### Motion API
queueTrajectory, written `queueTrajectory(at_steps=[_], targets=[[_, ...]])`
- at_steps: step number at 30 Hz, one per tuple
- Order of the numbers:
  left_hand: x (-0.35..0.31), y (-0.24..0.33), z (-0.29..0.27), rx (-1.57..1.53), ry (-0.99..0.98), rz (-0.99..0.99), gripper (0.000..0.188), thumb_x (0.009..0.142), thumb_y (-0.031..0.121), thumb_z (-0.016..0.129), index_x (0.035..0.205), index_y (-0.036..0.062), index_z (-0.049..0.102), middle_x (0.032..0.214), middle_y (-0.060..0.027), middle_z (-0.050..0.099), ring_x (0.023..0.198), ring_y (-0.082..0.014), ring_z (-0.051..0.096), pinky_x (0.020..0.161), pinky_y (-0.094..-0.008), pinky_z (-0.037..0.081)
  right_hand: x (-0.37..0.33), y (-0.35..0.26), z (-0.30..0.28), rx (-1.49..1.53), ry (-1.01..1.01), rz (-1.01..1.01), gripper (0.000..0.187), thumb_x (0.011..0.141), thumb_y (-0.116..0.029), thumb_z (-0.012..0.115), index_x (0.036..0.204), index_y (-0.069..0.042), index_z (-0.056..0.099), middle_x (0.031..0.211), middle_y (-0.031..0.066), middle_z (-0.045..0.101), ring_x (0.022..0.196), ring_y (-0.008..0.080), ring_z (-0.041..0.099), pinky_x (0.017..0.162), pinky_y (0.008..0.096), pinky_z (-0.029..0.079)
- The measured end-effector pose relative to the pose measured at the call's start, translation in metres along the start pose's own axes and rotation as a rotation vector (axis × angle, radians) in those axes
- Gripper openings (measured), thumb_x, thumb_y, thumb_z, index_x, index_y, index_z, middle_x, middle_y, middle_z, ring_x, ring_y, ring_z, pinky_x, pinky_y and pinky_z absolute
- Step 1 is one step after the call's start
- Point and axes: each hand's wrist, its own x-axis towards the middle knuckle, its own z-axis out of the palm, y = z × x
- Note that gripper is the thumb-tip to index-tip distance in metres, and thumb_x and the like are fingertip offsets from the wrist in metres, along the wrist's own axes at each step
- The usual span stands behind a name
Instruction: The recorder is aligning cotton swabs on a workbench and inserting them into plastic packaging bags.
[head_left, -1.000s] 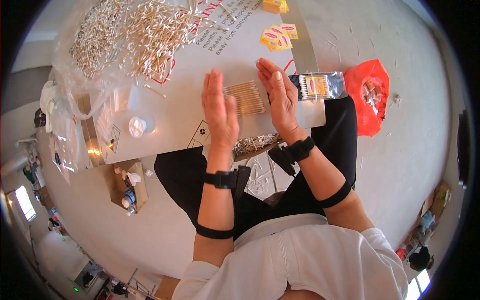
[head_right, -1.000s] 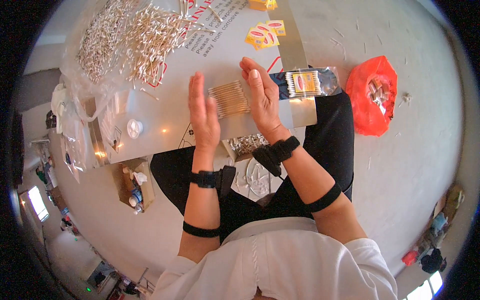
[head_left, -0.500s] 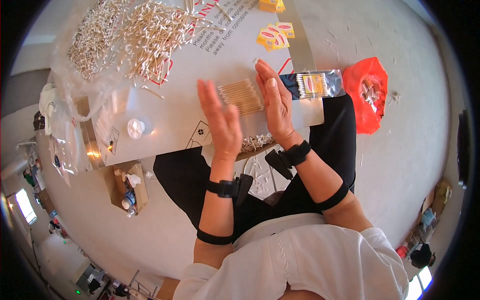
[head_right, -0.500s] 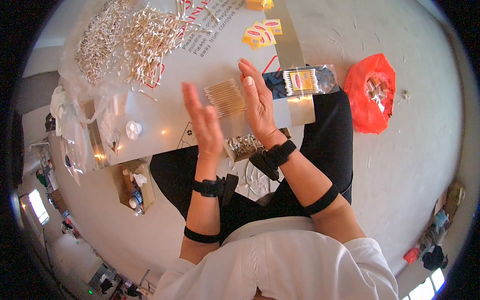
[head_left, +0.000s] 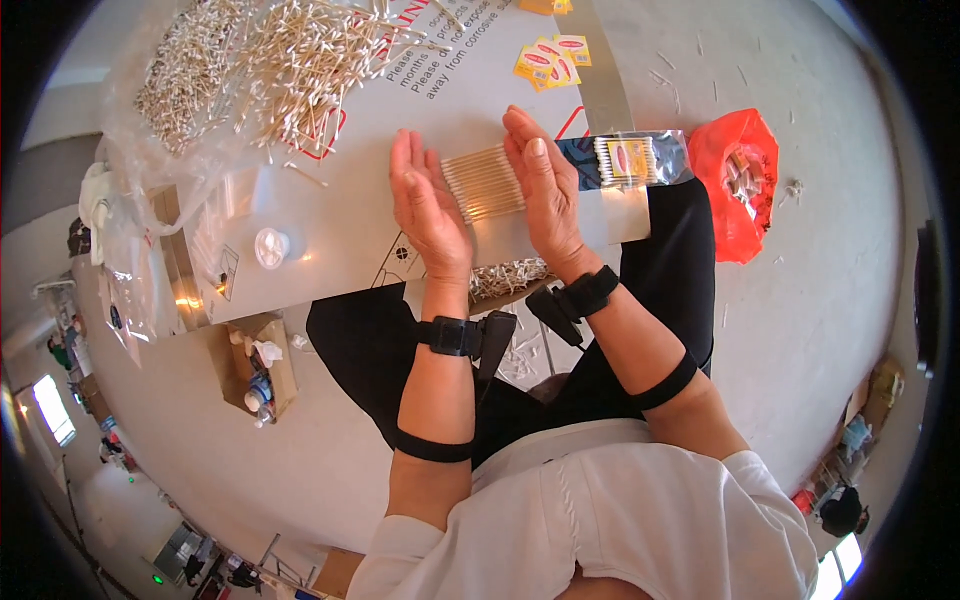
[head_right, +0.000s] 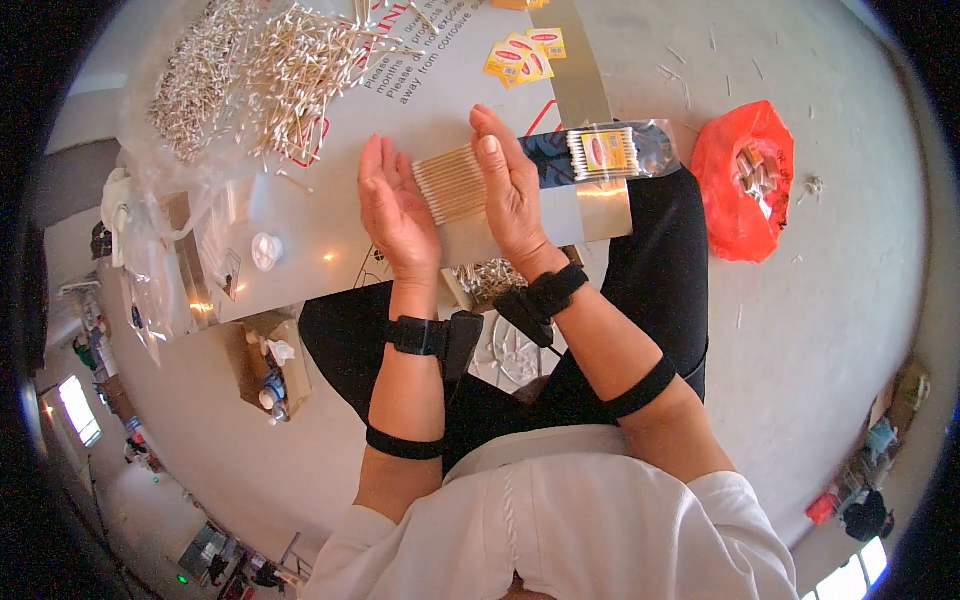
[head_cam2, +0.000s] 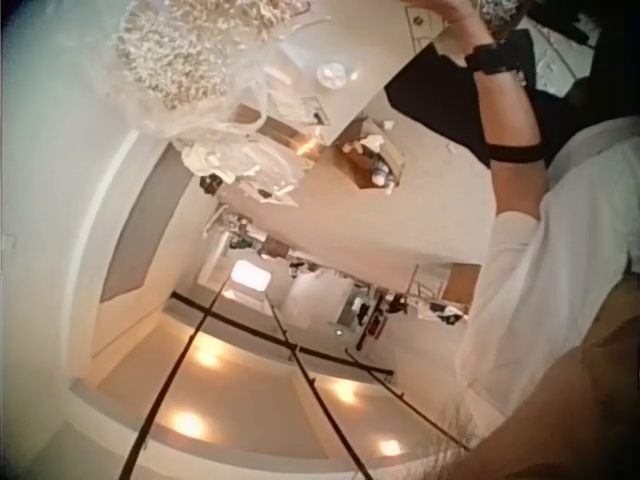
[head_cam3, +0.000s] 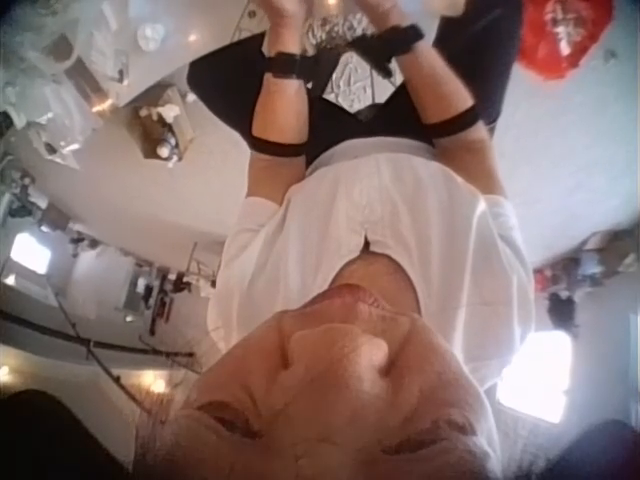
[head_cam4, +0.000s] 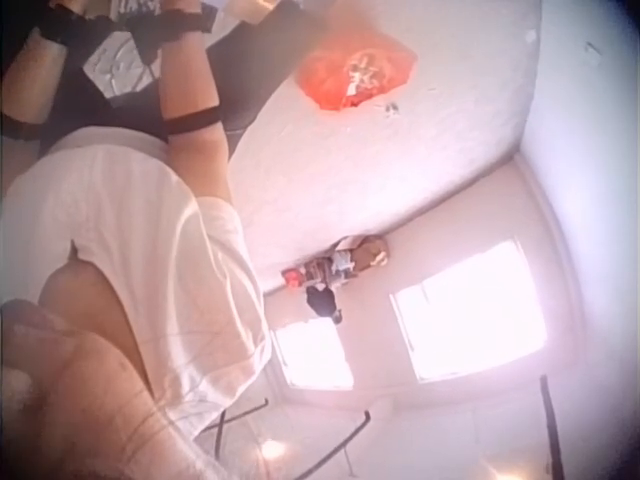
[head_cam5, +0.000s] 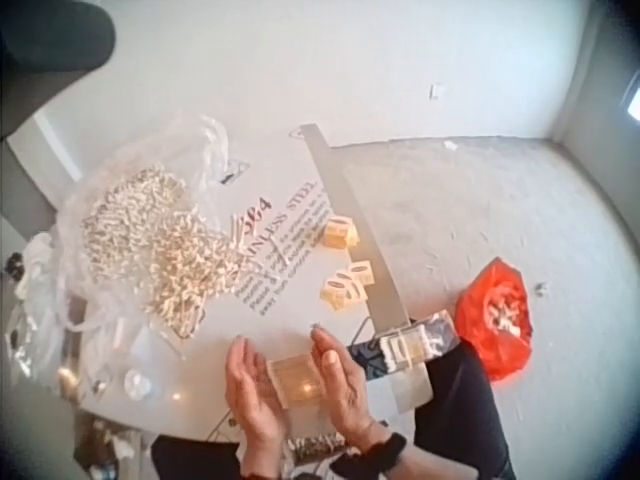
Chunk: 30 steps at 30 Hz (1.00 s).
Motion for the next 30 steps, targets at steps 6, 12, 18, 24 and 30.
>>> queueTrajectory(at_steps=[6, 12, 18, 24, 30], targets=[[-0.022, 0.030, -0.030, 0.291, 0.077, -0.003, 0.049, 0.102, 0.029, 0.051, 0.136, -0.0052, 0.044, 0.141, -0.0183, 0.048, 0.133, -0.0283, 0.044, 0.113, -0.0439, 0.032, -0.017, -0.028, -0.032, -0.048, 0.129, -0.009, 0.031, 0.101, -0.017, 0.053, 0.124, 0.004, 0.059, 0.121, 0.0115, 0.064, 0.111, 0.0167, 0.060, 0.099, 0.0309, 0.047], [-0.059, 0.038, -0.047, 0.781, -0.034, 0.049, 0.022, 0.090, 0.007, 0.063, 0.111, 0.0023, 0.062, 0.108, -0.0102, 0.064, 0.103, -0.0260, 0.059, 0.090, -0.0398, 0.048, -0.062, -0.042, -0.059, -0.481, -0.098, 0.281, 0.011, 0.092, -0.007, 0.061, 0.095, 0.003, 0.065, 0.081, 0.0050, 0.066, 0.070, 0.0104, 0.058, 0.063, 0.0256, 0.048], [-0.071, 0.041, -0.026, 1.158, -0.269, 0.358, 0.025, 0.075, -0.002, 0.068, 0.099, 0.0045, 0.064, 0.088, -0.0087, 0.057, 0.087, -0.0306, 0.056, 0.078, -0.0422, 0.046, -0.070, -0.047, -0.049, -0.905, -0.238, -0.044, 0.009, 0.084, -0.007, 0.067, 0.093, -0.002, 0.066, 0.086, 0.0140, 0.065, 0.074, 0.0306, 0.065, 0.065, 0.0343, 0.052], [-0.070, 0.040, -0.019, 1.298, -0.360, 0.335, 0.030, 0.074, 0.001, 0.069, 0.104, 0.0061, 0.064, 0.094, -0.0075, 0.057, 0.094, -0.0295, 0.054, 0.082, -0.0423, 0.042, -0.069, -0.044, -0.050, -0.951, -0.252, -0.070, 0.009, 0.085, -0.008, 0.066, 0.092, -0.002, 0.066, 0.087, 0.0135, 0.065, 0.075, 0.0326, 0.065, 0.065, 0.0376, 0.052], [-0.071, 0.041, -0.025, 1.296, -0.341, 0.378, 0.031, 0.075, 0.002, 0.068, 0.105, 0.0064, 0.064, 0.096, -0.0081, 0.058, 0.095, -0.0295, 0.054, 0.082, -0.0426, 0.042, -0.067, -0.046, -0.047, -0.967, -0.266, -0.064, 0.009, 0.084, -0.011, 0.064, 0.089, -0.005, 0.066, 0.087, 0.0139, 0.065, 0.078, 0.0370, 0.064, 0.068, 0.0443, 0.052]])
